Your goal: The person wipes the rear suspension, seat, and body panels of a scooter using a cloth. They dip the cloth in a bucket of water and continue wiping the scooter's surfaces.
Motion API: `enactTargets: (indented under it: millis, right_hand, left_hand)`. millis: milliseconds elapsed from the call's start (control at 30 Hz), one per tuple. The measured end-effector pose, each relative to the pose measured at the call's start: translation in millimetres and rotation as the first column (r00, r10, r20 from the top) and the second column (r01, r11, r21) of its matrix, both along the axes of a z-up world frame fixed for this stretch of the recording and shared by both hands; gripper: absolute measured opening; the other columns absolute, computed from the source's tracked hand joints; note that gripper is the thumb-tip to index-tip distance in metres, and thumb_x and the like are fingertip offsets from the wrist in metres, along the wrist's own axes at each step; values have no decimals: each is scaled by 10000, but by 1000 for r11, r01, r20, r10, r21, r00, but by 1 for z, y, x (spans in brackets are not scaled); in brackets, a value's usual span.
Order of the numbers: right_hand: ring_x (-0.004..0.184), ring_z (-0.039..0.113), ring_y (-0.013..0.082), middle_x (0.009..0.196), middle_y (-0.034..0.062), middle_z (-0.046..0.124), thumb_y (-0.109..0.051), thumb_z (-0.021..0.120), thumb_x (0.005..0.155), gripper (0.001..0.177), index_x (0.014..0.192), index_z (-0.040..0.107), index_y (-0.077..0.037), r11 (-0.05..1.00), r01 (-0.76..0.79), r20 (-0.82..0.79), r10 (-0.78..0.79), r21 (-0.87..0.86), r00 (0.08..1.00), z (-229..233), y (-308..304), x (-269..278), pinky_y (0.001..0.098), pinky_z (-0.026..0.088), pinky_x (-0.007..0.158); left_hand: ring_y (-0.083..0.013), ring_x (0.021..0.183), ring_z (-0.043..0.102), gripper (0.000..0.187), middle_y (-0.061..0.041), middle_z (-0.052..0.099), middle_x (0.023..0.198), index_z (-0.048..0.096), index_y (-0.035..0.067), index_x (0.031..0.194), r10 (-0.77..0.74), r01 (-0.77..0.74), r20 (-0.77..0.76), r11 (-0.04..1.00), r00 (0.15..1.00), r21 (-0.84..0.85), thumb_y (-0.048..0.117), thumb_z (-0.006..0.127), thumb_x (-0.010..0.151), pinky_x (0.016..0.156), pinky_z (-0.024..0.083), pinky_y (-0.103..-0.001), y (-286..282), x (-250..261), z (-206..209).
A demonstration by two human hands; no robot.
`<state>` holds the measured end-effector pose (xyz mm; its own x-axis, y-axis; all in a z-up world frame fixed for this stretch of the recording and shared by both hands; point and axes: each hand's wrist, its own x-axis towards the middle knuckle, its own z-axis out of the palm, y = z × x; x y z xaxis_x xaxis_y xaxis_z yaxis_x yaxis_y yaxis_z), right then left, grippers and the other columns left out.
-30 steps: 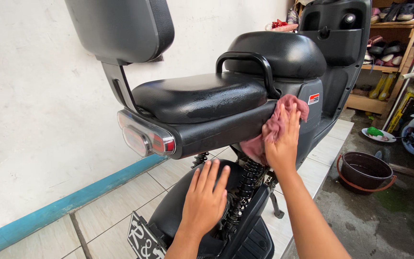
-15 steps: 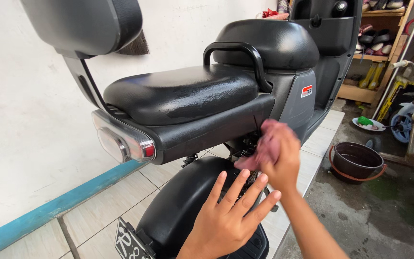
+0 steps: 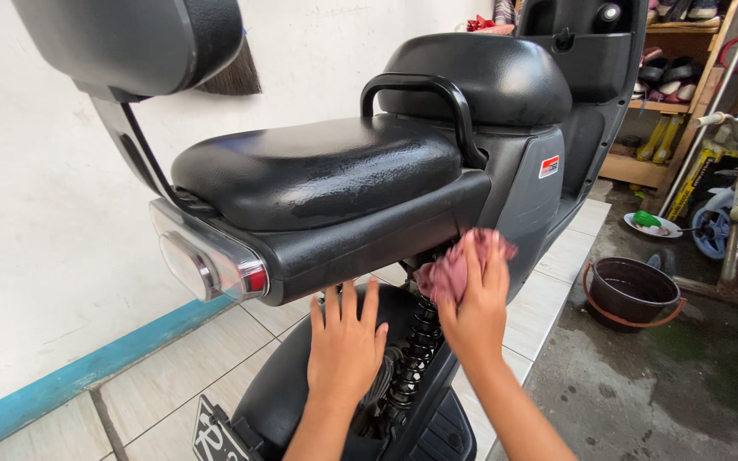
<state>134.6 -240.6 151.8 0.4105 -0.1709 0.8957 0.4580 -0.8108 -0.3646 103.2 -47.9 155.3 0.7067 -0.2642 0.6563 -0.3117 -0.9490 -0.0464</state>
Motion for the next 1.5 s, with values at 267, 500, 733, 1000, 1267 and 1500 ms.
enactTargets:
  millis: [267, 500, 733, 1000, 1267, 1500]
  right_hand:
    - [1278, 541, 401, 1492, 207, 478, -136, 841, 516, 829, 1324, 660, -172, 979, -110, -290, 56, -171, 955, -26, -1, -50, 440, 480, 995]
    - [1478, 487, 374, 1528, 176, 483, -88, 746, 735, 676, 1384, 561, -121, 993, -93, -17, 94, 71, 995, 29, -35, -6, 439, 436, 1210]
    - [1514, 245, 535, 1660, 297, 224, 1, 726, 739, 852, 1542, 454, -84, 1000, 8, 4, -8, 23, 1000, -26, 34, -10, 533, 295, 1209]
    - [1428, 378, 507, 1554, 231, 404, 11, 722, 665, 676, 1323, 656, -128, 955, -89, -108, 61, -283, 992, -80, 37, -73, 505, 395, 1113]
    - [1413, 466, 387, 1484, 111, 538, -67, 772, 723, 534, 1251, 706, -113, 891, -153, -31, 155, -427, 987, -34, 25, -68, 479, 423, 1134]
    - [1334, 436, 482, 1351, 267, 546, -85, 763, 586, 572, 1146, 675, -8, 920, -71, -59, 53, -386, 997, -42, 58, -51, 592, 349, 1112]
  left_hand:
    - [-446, 1364, 390, 663, -221, 466, 1481, 466, 78, 1458, 15, -13, 28, 998, 1000, -57, 449, 575, 919, 1087, 295, -599, -1, 3, -11]
    - [-375, 1296, 513, 504, -205, 625, 1329, 671, 14, 1250, -81, 67, -73, 982, 994, -176, 409, 563, 956, 1112, 325, -529, 5, 8, -18]
    - [-336, 1233, 601, 390, -157, 712, 1236, 694, 39, 1224, -223, 214, 38, 851, 974, -479, 329, 569, 995, 1101, 385, -474, 15, 8, -17]
    - [-440, 1345, 422, 606, -226, 504, 1474, 502, 45, 1461, -155, 219, 204, 914, 967, -342, 337, 601, 939, 1108, 326, -560, 13, -4, -7]
    - [-434, 1378, 398, 592, -210, 485, 1496, 489, 104, 1492, -236, 276, 180, 929, 955, -246, 346, 588, 961, 1102, 295, -602, 14, -8, -5]
    - [-307, 1119, 671, 239, -94, 779, 1046, 773, 51, 989, -362, 367, 111, 786, 926, -497, 216, 600, 968, 1011, 479, -422, 20, 5, -22]
